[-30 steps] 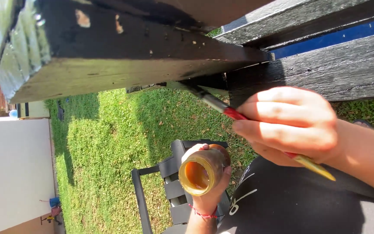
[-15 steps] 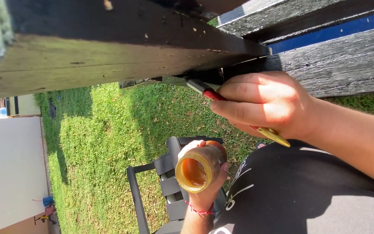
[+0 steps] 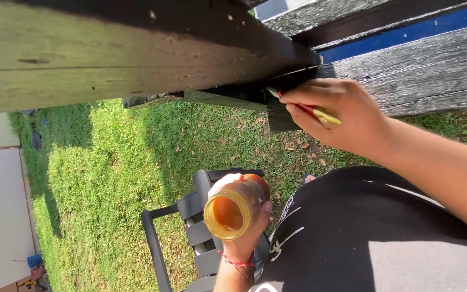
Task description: Painting a black wooden chair with a brush and a small container of paint in an outdoor setting.
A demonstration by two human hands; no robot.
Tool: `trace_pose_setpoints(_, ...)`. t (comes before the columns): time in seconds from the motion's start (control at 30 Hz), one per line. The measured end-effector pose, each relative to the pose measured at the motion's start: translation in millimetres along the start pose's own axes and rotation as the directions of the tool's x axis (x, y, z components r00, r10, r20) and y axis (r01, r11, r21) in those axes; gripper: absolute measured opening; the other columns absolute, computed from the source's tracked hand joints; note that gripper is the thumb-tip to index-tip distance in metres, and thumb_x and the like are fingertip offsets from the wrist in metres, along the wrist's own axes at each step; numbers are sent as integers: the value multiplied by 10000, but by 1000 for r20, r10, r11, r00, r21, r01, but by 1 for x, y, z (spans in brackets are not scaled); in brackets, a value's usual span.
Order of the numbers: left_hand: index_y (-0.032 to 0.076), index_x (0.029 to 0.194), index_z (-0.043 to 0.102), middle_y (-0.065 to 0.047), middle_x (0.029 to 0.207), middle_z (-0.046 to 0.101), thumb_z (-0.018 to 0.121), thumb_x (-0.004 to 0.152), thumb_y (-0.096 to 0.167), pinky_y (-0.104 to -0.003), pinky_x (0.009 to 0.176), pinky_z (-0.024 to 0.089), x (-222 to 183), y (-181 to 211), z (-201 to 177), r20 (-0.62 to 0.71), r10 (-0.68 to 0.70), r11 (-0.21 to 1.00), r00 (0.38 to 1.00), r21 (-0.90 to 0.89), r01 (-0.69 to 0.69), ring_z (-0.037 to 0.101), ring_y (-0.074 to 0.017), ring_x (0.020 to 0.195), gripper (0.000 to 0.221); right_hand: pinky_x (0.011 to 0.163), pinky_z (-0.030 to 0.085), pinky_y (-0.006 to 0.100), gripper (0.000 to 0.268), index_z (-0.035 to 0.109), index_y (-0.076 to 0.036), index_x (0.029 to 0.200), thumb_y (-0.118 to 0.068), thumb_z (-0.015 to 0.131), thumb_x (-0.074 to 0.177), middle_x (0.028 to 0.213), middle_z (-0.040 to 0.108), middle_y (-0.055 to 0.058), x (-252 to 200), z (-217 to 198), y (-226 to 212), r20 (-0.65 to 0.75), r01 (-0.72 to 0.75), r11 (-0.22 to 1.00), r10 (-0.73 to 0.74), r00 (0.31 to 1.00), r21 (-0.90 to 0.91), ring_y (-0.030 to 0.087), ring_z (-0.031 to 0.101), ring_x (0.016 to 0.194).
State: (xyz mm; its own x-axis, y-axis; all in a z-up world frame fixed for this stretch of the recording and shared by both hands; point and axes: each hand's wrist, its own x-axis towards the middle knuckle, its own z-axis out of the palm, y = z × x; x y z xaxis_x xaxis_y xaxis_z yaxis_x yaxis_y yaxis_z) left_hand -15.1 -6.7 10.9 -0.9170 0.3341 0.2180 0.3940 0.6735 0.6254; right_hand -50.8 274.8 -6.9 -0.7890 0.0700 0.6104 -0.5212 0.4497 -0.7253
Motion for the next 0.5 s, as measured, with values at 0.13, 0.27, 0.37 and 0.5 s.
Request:
trace_pose_setpoints(0.13, 102, 1240, 561, -51, 1231, 568, 835, 686, 294, -342, 1114, 391, -2, -1, 1, 37, -78, 997, 996, -27, 79, 574, -221, 1167, 647, 649, 571, 306, 89, 730, -30, 1010, -37, 680, 937, 874, 745, 83, 8, 12, 0, -47, -78, 997, 77, 996, -17, 185, 704, 723)
trace_pose_setpoints(0.27, 99, 1202, 575, -61, 1195, 579, 822, 699, 314, -357, 1078, 434, -1, 0, 0, -9, 19, 998, 1000, -55, -20, 591, -234, 1130, 600, 562, 499, 272, 79, 722, -137, 904, -89, 662, 924, 807, 736, -24, 4, 19, -6, 5, -358, 931, 359, 933, 77, 118, 661, 631)
trace_pose_setpoints(0.37, 106, 1306, 528, -55, 1280, 580, 841, 720, 313, -370, 1165, 361, -11, -15, 3, 3, -35, 998, 999, -49, 35, 564, -240, 1231, 696, 686, 605, 218, 100, 722, -34, 1019, -25, 671, 933, 985, 761, 89, -1, 17, -3, -46, -461, 850, 487, 872, 256, 147, 735, 825)
trace_pose_setpoints(0.5, 96, 1348, 463, -77, 1317, 540, 822, 741, 310, -377, 1173, 335, -16, -26, 4, 41, -47, 997, 998, -59, 49, 531, -257, 1260, 737, 508, 464, 271, 39, 695, -41, 980, -25, 671, 954, 786, 703, 61, -6, 17, -1, -46, -162, 987, 161, 986, -24, 149, 624, 593)
